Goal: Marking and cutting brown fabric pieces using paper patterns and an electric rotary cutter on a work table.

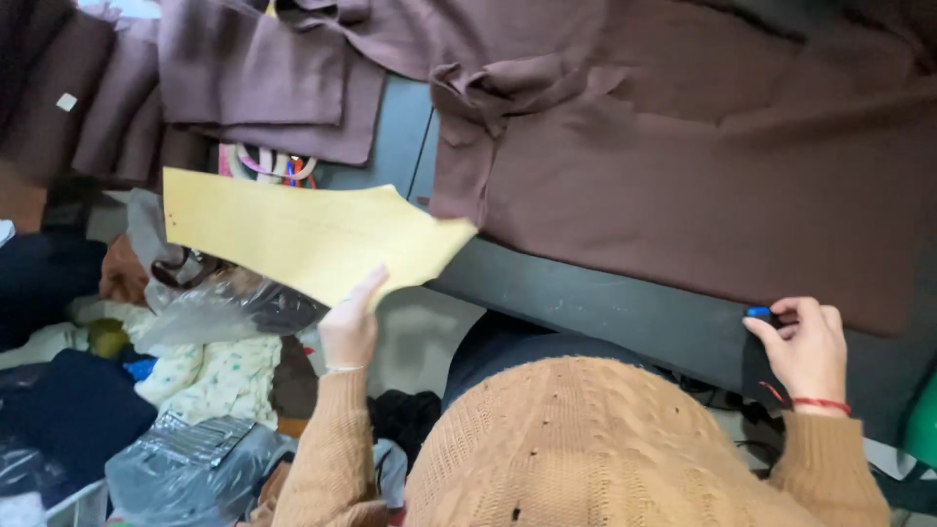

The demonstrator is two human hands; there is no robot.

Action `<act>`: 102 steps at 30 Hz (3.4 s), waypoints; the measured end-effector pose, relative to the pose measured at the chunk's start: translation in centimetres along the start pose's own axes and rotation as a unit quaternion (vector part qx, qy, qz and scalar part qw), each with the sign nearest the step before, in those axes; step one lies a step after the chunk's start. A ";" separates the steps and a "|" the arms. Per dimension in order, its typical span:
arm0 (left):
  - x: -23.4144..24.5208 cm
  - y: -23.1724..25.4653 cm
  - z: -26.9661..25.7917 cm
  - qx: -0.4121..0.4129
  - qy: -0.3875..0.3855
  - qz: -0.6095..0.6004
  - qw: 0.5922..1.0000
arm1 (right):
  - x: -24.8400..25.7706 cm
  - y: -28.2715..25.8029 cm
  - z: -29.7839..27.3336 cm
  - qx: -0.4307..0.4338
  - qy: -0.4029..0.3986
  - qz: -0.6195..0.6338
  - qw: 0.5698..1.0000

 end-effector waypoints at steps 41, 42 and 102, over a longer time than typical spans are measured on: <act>-7.2 6.3 10.8 0.209 -0.146 -0.194 0.947 | 2.8 3.5 9.2 -0.106 0.002 0.280 0.954; -7.2 7.2 11.4 0.190 -0.121 -0.219 0.949 | 2.9 5.4 9.9 -0.078 0.042 0.277 0.957; -16.1 4.8 27.5 0.128 -0.045 -0.106 0.985 | -0.4 14.7 11.3 -0.049 0.186 0.266 0.945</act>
Point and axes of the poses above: each hand's wrist, its own z-axis towards the middle knuckle, its own x-axis out of the back of the hand, y = z × x, the point moved 5 cm from there along z, towards the middle knuckle, and after that the axes turned 11 degrees about -x, right-handed, at the moved point
